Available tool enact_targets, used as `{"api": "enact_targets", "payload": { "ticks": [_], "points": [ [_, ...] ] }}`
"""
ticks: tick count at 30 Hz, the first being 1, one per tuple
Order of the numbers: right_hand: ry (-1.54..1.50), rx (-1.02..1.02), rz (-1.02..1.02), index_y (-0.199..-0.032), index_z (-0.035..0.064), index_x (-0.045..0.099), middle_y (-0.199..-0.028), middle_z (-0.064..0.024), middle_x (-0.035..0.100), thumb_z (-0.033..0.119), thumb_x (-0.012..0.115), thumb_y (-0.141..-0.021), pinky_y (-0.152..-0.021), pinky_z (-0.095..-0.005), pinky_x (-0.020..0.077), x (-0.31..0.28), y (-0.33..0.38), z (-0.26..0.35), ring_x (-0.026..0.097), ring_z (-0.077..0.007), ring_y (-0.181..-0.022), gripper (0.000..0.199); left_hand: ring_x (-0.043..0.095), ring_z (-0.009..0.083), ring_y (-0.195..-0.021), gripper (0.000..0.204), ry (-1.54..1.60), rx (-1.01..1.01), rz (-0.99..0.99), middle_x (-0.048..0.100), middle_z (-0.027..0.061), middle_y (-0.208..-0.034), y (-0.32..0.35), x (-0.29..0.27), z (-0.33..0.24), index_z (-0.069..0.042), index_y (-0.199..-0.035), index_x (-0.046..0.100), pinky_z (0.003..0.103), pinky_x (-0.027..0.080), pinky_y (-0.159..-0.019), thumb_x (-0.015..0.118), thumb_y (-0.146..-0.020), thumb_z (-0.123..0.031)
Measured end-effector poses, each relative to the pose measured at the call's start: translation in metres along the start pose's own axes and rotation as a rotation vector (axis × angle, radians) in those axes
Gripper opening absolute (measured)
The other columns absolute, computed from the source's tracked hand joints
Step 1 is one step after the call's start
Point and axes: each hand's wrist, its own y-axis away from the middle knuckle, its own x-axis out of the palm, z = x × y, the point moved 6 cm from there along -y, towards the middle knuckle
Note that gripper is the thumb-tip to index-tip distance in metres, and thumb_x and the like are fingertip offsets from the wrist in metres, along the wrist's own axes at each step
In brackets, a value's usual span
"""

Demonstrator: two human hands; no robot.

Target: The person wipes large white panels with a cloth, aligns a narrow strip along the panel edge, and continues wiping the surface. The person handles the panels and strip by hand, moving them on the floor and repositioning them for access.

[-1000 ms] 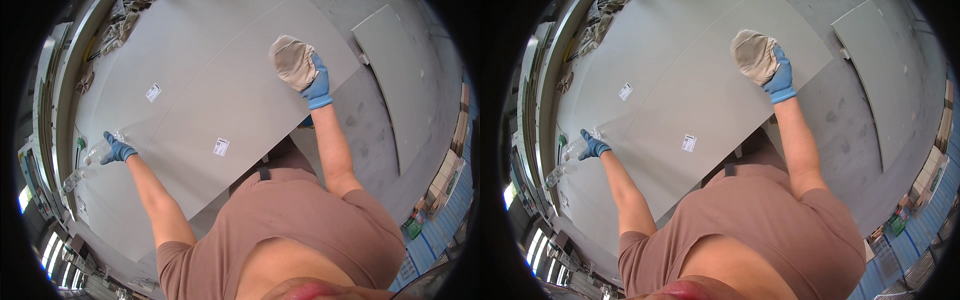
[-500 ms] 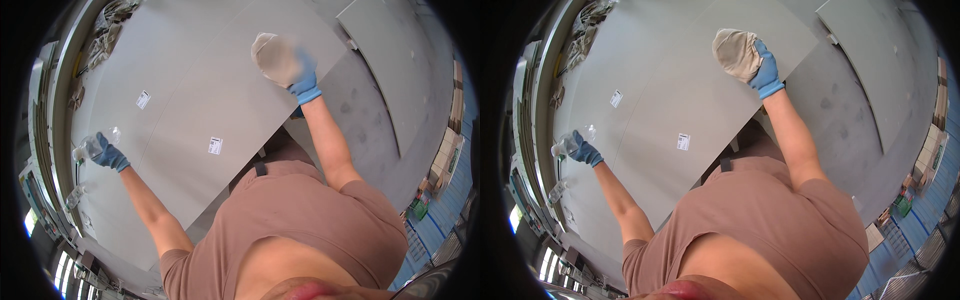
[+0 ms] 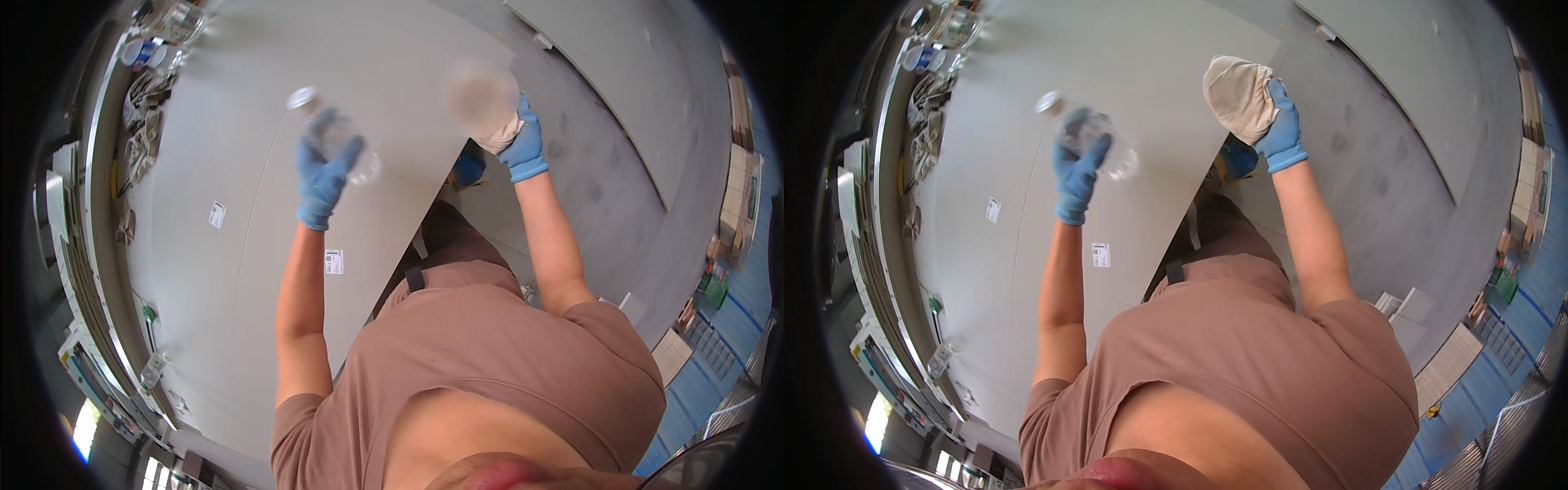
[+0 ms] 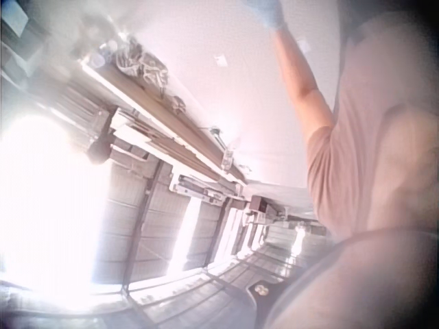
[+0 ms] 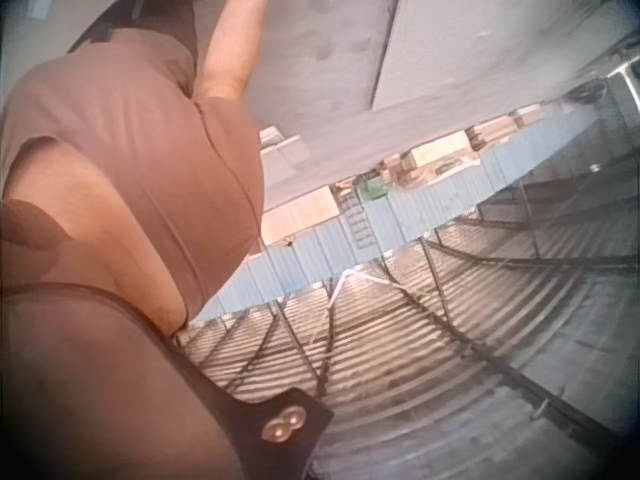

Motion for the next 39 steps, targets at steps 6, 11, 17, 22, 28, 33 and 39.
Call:
{"api": "enact_targets", "payload": {
  "ticks": [6, 11, 17, 22, 28, 33, 39],
  "points": [
    [0.388, -0.211, 0.068, -0.140, 0.0038, 0.059, -0.138, -0.0103, 0.066, 0.041, 0.056, -0.108, -0.108, -0.0397, 0.0548, 0.017, -0.002, -0.007, 0.064, -0.0243, -0.127, 0.049, 0.068, 0.0167, -0.100, 0.063, -0.060, -0.570, 0.509, 0.068, 0.0095, -0.119, 0.021, 0.102, 0.026, 0.003, -0.142, 0.056, 0.032, 0.057, -0.093, 0.082, -0.092, -0.026],
    [-0.011, 0.006, 0.076, -0.137, 0.0041, 0.062, -0.131, -0.0082, 0.069, 0.037, 0.056, -0.110, -0.106, -0.0347, 0.0543, 0.029, -0.013, -0.034, 0.068, -0.0215, -0.119, 0.043, 0.073, 0.0215, -0.091, 0.059, -0.156, -0.702, 0.627, 0.074, 0.0145, -0.106, 0.024, 0.109, 0.034, 0.006, -0.134, 0.059, 0.036, 0.060, -0.086, 0.074, -0.097, -0.038],
    [-0.005, 0.061, 0.012, -0.138, 0.0051, 0.060, -0.135, -0.0079, 0.067, 0.035, 0.052, -0.111, -0.108, -0.0330, 0.0519, 0.020, -0.024, -0.038, 0.065, -0.0203, -0.123, 0.042, 0.076, 0.0262, -0.085, 0.060, 0.102, -0.819, 0.620, 0.075, 0.0195, -0.100, 0.023, 0.107, 0.033, 0.007, -0.128, 0.061, 0.039, 0.064, -0.076, 0.069, -0.100, -0.046],
    [-0.073, 0.089, 0.077, -0.140, 0.0049, 0.059, -0.135, -0.0082, 0.067, 0.038, 0.050, -0.112, -0.109, -0.0336, 0.0510, 0.020, -0.033, -0.044, 0.065, -0.0211, -0.123, 0.044, 0.076, 0.0279, -0.084, 0.063, 0.206, -0.915, 0.584, 0.074, 0.0199, -0.098, 0.021, 0.107, 0.030, 0.007, -0.130, 0.061, 0.039, 0.064, -0.074, 0.069, -0.099, -0.048],
    [-0.091, 0.129, 0.020, -0.140, 0.0038, 0.061, -0.135, -0.0106, 0.068, 0.039, 0.055, -0.109, -0.109, -0.0371, 0.0522, 0.018, -0.036, -0.048, 0.066, -0.0239, -0.124, 0.047, 0.075, 0.0277, -0.083, 0.066, 0.290, -0.961, 0.523, 0.074, 0.0198, -0.097, 0.018, 0.107, 0.024, 0.008, -0.130, 0.061, 0.038, 0.064, -0.072, 0.069, -0.099, -0.051],
    [-0.134, 0.169, 0.047, -0.141, 0.0037, 0.059, -0.137, -0.0112, 0.067, 0.041, 0.055, -0.109, -0.111, -0.0392, 0.0513, 0.021, -0.040, -0.053, 0.065, -0.0253, -0.126, 0.049, 0.075, 0.0275, -0.082, 0.067, 0.250, -0.986, 0.507, 0.073, 0.0200, -0.096, 0.015, 0.102, 0.023, 0.009, -0.128, 0.062, 0.039, 0.064, -0.073, 0.069, -0.099, -0.050],
    [-0.185, 0.196, 0.081, -0.142, 0.0046, 0.058, -0.138, -0.0114, 0.066, 0.038, 0.052, -0.110, -0.112, -0.0399, 0.0506, 0.024, -0.049, -0.056, 0.064, -0.0259, -0.126, 0.047, 0.075, 0.0266, -0.081, 0.056, 0.181, -0.927, 0.490, 0.074, 0.0177, -0.096, 0.004, 0.093, 0.024, 0.008, -0.125, 0.063, 0.040, 0.064, -0.075, 0.072, -0.099, -0.041]
  ]
}}
